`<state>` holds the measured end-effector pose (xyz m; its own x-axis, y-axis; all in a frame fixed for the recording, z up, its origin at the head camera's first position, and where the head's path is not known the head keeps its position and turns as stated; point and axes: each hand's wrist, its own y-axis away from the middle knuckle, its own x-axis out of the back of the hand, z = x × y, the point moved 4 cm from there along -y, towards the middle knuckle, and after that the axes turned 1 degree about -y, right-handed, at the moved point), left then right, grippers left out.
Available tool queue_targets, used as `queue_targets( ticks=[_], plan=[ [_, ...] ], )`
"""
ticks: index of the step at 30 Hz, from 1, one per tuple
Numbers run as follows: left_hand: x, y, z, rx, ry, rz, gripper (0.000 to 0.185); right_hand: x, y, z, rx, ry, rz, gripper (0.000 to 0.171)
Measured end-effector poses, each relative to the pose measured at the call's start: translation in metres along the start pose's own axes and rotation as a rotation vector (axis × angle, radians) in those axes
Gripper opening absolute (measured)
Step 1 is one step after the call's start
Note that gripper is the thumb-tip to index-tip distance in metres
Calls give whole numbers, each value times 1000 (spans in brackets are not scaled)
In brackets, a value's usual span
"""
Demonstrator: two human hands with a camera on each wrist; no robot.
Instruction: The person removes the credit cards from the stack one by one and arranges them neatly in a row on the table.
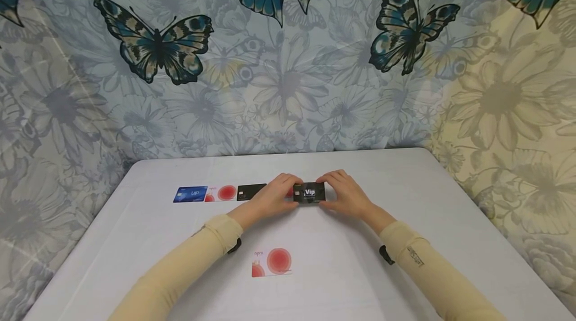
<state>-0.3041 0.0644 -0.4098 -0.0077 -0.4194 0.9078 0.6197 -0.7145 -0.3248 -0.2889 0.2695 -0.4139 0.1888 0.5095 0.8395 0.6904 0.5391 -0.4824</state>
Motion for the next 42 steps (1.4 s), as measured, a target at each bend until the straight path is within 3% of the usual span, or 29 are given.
queue_targets(
  ticks=[5,32,42],
  plan=[
    [-5,-4,-5,51,32,-25,49,-2,-2,6,-15,1,-19,56],
    [-27,-30,-21,157,125,-133,48,-6,-5,30,-168,-58,-210,50],
    [-30,-31,-22,137,106,-159,45,-5,-5,31,-160,-93,-216,47]
  ],
)
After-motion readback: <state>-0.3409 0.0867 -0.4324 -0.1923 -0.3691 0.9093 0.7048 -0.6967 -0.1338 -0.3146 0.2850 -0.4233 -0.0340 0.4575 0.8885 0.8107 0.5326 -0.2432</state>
